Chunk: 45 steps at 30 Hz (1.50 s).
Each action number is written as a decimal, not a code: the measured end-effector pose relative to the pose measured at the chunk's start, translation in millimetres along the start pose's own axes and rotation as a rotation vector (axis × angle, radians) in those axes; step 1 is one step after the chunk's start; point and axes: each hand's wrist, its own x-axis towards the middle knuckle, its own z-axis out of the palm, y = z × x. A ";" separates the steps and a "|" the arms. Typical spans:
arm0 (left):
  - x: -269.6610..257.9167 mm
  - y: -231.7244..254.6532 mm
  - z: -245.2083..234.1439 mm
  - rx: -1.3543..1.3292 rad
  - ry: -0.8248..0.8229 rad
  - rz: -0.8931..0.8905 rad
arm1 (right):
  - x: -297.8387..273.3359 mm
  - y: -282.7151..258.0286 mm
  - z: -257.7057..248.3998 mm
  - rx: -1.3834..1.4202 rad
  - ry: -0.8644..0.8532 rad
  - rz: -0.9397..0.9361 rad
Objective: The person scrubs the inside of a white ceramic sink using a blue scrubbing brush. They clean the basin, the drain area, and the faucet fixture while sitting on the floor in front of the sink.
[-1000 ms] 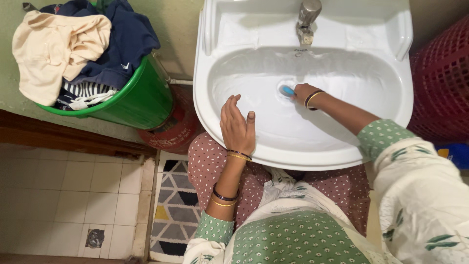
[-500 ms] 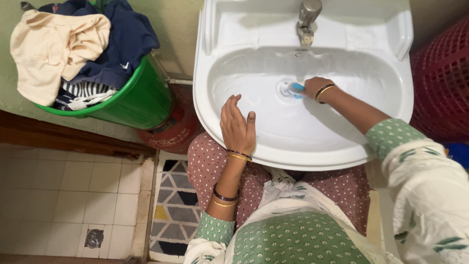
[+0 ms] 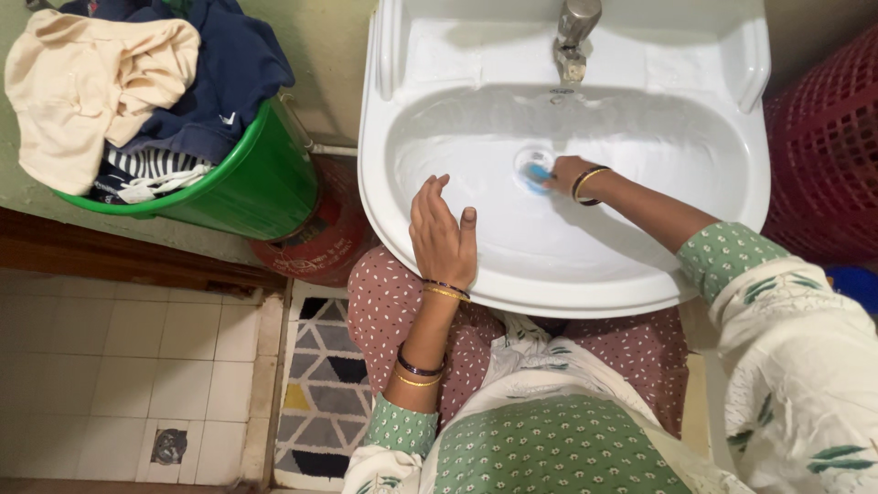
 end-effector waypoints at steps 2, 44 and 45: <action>-1.4 1.0 -0.6 0.001 0.002 0.000 | -4.3 -20.4 4.5 0.056 -0.062 -0.033; 0.4 3.4 -0.8 0.025 -0.020 -0.018 | -13.2 2.3 12.7 -0.183 0.294 -0.076; 0.9 2.5 0.1 0.030 -0.019 -0.017 | -12.5 -2.9 14.2 -0.120 0.264 -0.073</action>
